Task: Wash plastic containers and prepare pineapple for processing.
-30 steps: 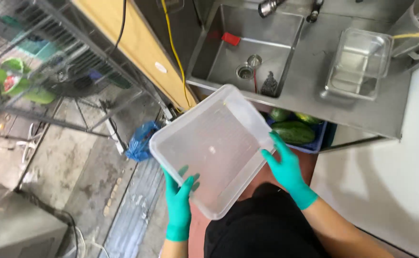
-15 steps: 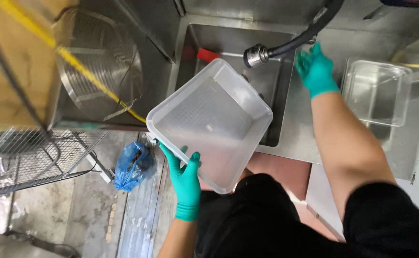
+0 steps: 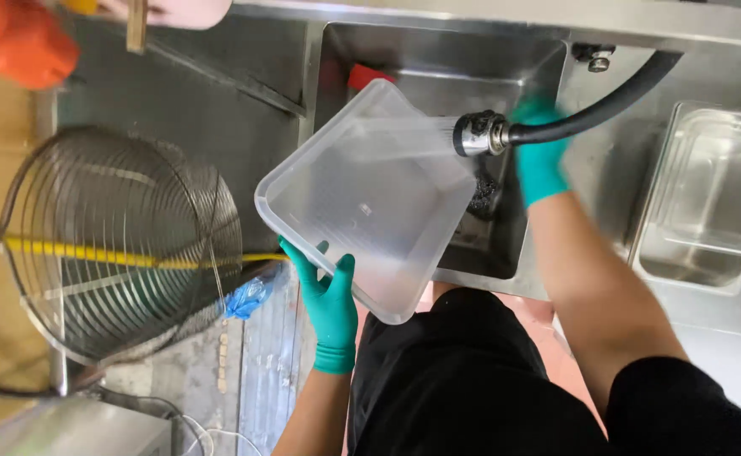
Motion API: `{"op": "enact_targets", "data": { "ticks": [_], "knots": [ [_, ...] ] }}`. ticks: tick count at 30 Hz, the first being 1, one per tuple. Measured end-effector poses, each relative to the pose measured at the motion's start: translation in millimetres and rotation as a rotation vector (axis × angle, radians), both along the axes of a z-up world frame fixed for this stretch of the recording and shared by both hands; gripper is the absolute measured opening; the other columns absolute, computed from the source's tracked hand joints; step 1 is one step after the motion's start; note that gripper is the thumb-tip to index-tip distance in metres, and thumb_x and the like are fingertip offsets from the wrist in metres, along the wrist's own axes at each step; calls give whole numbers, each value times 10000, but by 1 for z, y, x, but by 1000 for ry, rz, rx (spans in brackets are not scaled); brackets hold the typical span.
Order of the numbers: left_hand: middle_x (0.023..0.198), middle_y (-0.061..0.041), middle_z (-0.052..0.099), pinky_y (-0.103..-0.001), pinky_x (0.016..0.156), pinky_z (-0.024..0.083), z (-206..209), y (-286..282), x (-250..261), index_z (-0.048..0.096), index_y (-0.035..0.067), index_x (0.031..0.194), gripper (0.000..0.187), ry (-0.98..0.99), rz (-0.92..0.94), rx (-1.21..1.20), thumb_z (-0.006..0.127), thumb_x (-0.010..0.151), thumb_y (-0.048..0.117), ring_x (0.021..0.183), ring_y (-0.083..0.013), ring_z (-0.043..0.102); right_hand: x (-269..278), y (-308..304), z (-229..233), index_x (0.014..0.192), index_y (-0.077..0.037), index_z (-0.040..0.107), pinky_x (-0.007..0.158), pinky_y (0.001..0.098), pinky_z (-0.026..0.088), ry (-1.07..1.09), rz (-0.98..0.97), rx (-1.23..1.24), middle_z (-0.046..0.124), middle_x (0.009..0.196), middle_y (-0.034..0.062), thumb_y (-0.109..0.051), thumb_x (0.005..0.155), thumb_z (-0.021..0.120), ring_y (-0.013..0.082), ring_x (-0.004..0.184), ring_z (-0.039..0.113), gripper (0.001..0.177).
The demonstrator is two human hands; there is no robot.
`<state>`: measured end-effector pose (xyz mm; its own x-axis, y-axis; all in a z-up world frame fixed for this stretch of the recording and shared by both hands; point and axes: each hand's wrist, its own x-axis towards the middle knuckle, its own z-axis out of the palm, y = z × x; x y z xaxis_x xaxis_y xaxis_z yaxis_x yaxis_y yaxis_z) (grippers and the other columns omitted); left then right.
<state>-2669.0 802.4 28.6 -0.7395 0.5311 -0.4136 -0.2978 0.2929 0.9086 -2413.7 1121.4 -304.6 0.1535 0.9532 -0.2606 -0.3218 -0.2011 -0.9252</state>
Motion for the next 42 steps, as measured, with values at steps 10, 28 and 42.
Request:
{"op": "enact_targets", "data": {
  "ticks": [10, 28, 42],
  "knots": [
    [1489, -201, 458, -367, 1028, 522, -6, 23, -34, 5, 251, 1674, 1109, 91, -87, -31, 647, 829, -68, 1138, -261, 611, -43, -96, -81, 909, 8, 729, 683, 467, 551, -1267, 537, 160, 709, 877, 221, -86, 856, 677, 390, 819, 701, 120],
    [1640, -155, 355, -354, 1144, 424, -52, 60, -38, 42, 163, 1687, 1073, 48, -266, 229, 633, 831, -102, 1358, -225, 488, -228, -138, 223, 1203, 10, 643, 888, 449, 503, -433, 692, 665, 648, 1142, 201, -82, 914, 633, 359, 1024, 617, 304],
    [1583, -92, 409, -309, 1038, 482, -75, 53, -28, 71, 151, 1690, 1071, -76, -259, 230, 520, 767, -151, 1222, -187, 559, -250, -131, 164, 1185, -49, 652, 853, 367, 547, 49, 422, 101, 664, 1086, 91, -44, 900, 710, 227, 976, 644, 290]
  ]
}}
